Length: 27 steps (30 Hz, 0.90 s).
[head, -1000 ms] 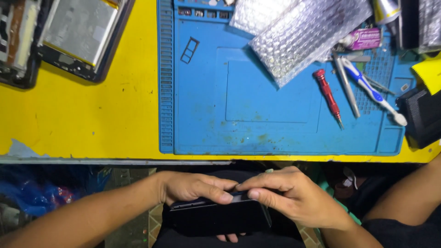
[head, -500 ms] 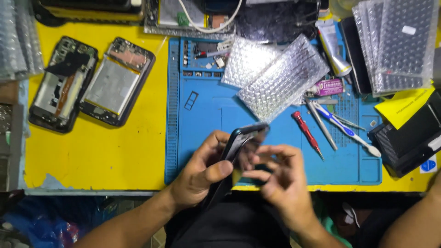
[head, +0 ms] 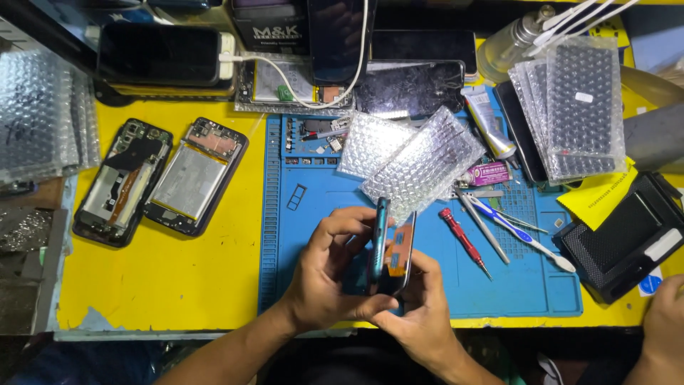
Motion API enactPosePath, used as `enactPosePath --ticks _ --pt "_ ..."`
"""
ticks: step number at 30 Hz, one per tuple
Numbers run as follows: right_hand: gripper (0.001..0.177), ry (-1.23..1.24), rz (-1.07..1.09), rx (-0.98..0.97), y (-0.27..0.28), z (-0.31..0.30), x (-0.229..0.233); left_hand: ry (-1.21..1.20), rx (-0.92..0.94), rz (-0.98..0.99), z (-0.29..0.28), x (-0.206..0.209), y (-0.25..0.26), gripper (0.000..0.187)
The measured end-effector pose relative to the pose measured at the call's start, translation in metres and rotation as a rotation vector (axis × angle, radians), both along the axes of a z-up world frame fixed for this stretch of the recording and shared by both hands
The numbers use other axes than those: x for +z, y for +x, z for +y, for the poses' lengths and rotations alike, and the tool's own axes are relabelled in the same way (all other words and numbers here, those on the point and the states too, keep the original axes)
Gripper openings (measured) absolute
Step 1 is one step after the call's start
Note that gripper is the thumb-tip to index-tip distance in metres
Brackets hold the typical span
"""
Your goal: The person disassembles a smartphone, removes the battery, and uses a red screwdriver to unscrew internal components. They then reassemble the phone, aligning the back cover and pressing the edges to close it.
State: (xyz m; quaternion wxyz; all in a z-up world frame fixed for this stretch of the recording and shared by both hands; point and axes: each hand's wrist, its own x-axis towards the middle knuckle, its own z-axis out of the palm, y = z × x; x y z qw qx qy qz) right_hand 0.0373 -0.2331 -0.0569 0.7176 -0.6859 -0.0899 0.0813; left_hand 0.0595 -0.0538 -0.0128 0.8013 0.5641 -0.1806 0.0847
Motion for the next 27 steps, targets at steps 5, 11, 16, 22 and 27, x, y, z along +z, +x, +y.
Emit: enactPosePath --ticks 5,11,16,22,27 --pt "0.091 0.130 -0.126 0.029 0.005 -0.002 -0.001 -0.083 -0.122 -0.069 0.003 0.013 0.000 0.077" --pt "0.093 -0.020 -0.595 -0.087 0.021 -0.004 0.001 0.175 -0.143 0.071 0.022 0.050 -0.008 0.068" --pt "0.082 -0.386 -0.889 -0.223 0.029 -0.011 0.005 0.560 0.190 0.202 0.020 0.079 -0.009 0.038" --pt "0.070 -0.464 -0.960 -0.256 0.024 -0.014 0.004 0.741 0.343 -0.053 0.015 0.074 -0.013 0.027" --pt "0.069 -0.491 -0.988 -0.259 0.024 -0.015 0.004 0.701 0.340 -0.178 0.014 0.077 -0.011 0.022"
